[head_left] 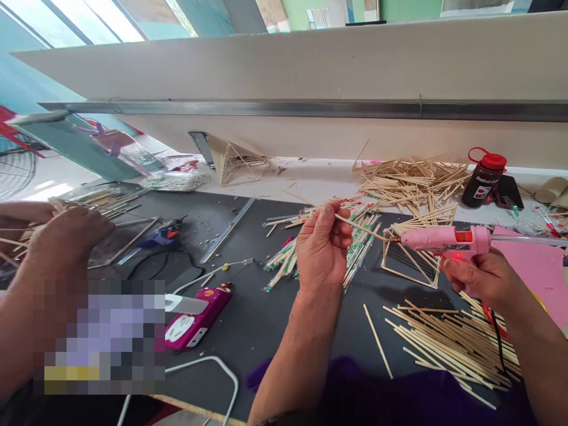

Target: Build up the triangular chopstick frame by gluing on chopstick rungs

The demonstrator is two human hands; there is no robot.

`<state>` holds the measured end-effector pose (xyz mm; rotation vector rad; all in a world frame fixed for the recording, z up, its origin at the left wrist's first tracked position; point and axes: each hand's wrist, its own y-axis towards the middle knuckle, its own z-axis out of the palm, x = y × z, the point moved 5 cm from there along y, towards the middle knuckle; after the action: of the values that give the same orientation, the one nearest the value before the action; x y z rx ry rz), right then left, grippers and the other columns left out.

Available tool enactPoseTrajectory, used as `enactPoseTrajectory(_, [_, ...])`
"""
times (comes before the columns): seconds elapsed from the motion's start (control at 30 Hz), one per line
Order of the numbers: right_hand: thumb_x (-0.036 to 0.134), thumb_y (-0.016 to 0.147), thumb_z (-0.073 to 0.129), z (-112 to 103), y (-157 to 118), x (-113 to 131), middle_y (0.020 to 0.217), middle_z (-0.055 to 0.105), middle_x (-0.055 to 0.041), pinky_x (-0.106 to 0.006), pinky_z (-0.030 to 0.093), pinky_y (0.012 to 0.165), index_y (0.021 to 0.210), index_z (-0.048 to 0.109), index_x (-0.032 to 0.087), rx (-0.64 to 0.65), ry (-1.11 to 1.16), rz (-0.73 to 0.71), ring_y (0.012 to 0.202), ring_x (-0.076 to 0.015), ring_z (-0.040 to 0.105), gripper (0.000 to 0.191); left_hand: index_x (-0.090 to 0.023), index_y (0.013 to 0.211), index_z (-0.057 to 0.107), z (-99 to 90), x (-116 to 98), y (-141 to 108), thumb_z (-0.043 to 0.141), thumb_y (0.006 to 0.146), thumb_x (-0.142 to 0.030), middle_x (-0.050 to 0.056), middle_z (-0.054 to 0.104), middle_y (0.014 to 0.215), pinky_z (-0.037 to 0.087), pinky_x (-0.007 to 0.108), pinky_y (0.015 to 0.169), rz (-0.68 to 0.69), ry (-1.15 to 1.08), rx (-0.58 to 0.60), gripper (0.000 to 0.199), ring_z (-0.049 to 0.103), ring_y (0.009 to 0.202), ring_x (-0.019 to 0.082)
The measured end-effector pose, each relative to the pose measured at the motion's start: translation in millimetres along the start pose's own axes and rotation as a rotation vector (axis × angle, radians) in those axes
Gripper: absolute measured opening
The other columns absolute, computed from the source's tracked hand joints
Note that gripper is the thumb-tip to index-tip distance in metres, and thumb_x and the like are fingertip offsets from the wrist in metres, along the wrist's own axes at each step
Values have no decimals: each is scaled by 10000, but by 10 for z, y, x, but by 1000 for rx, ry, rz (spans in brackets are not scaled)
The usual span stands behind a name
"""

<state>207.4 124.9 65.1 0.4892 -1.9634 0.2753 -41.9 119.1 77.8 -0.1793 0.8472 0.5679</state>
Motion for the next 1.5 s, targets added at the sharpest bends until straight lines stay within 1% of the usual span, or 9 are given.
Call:
enactPoseTrajectory(0.37, [527,823,560,9,11,9,534,569,-17,-264,411,495,561,570,188,-12,-14,-2,522,-140,530,429,-156,717,716,30,32,-16,861,539,-342,-19,665,610,357,98,319,2,34,34,295,537,411,30])
enactPoseTrajectory(0.53, [547,816,570,-18,11,-31,551,575,-24,-261,409,500,577,592,180,12,54,42,530,-134,522,438,-155,715,705,20,4,-11,824,607,-317,-16,659,605,342,103,316,5,41,31,228,532,405,30])
enactPoseTrajectory(0.67, [591,776,607,-56,12,-115,563,588,-37,-258,381,473,632,648,170,-1,179,99,519,-135,513,447,-145,710,695,-16,-75,18,826,610,-297,-22,650,596,341,104,320,34,23,-19,224,539,412,35])
enactPoseTrajectory(0.8, [604,778,596,-70,57,-128,565,597,-46,-256,355,455,740,676,162,34,426,76,513,-144,514,451,-146,693,695,-38,-131,36,843,579,-282,-25,646,585,342,103,322,44,13,-61,231,525,405,33])
enactPoseTrajectory(0.93, [639,801,510,-167,147,-101,605,616,-46,-261,349,446,911,663,171,-51,684,31,486,-140,485,505,-154,674,696,-12,-113,35,832,584,-261,-24,643,580,341,102,323,32,51,-64,195,507,397,31])
enactPoseTrajectory(1.1, [468,765,557,-322,246,-170,860,692,-74,-269,445,530,933,631,186,-198,902,23,581,-142,553,337,-156,651,699,60,-29,10,830,561,-251,-22,637,574,332,107,316,-6,93,-75,185,488,396,33])
enactPoseTrajectory(1.3, [184,654,622,-369,311,-267,963,707,-62,-255,510,632,985,639,181,-157,1033,18,717,-145,621,332,-139,635,695,154,11,-60,830,560,-241,-14,623,547,336,120,311,-11,129,-88,184,470,380,40])
enactPoseTrajectory(1.4, [208,688,610,-367,323,-279,994,707,-71,-254,524,630,970,642,178,-160,1061,31,740,-149,638,285,-134,639,695,187,16,-78,837,557,-238,-10,626,549,335,121,316,-14,132,-79,194,466,380,39])
enactPoseTrajectory(1.5, [321,790,595,-358,310,-286,986,706,-65,-297,546,633,1010,621,200,-179,1037,33,725,-162,656,252,-130,634,694,196,15,-88,842,547,-237,-9,618,541,331,120,315,-20,125,-90,203,458,376,38])
